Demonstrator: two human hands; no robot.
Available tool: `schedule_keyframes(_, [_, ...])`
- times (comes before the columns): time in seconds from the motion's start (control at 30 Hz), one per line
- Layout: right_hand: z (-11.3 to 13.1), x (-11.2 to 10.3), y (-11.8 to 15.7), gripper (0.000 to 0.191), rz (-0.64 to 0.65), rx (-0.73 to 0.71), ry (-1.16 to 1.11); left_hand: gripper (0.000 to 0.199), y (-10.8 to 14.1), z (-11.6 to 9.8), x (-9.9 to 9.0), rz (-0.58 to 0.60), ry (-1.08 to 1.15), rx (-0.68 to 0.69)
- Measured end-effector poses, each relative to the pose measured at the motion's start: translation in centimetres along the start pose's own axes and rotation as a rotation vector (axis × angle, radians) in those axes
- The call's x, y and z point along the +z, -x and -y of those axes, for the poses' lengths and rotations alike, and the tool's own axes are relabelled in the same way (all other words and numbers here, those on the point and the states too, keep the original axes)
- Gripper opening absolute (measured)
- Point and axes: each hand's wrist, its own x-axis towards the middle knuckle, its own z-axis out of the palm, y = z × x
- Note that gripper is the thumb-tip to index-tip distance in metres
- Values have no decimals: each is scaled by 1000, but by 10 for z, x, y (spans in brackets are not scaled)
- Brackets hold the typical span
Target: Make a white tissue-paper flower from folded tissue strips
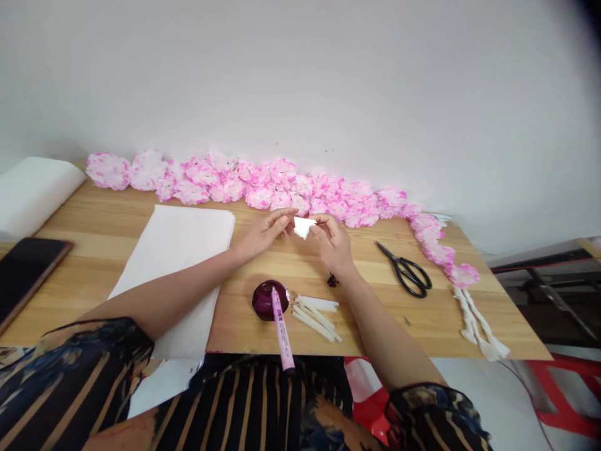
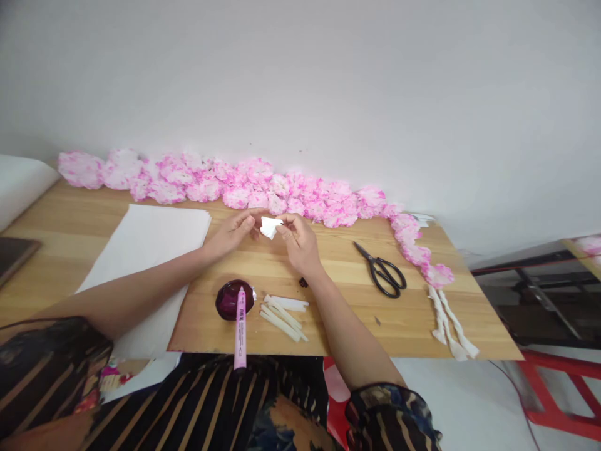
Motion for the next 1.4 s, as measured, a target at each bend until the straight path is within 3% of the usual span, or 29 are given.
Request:
schedule_keyframes(0.17, [-1,0,1,25,67,-11,66,67,-2,7,-4,-55,5,-9])
schedule_keyframes(0.33, [0,1,1,23,82,-84,151,67,-2,8,-1,3,37,44])
schedule_keyframes(0.47, [-3,3,2,25,81,-75,207,64,0,4,4,22,-182,135])
schedule_keyframes(0.57, [-5,3,3,24,71,-106,228,52,1,3,5,-10,-350,203])
schedule_keyframes(0.73, [-6,2,3,23,67,-171,259,36,1,4,4,-55,-474,217])
schedule_keyframes(1.07, [-6,0,1,20,74,-201,299,21,0,0,3,-74,-497,235])
schedule_keyframes(1.4, [-6,-4,-1,17,128,-260,381,28,-1,2,3,-60,-386,182])
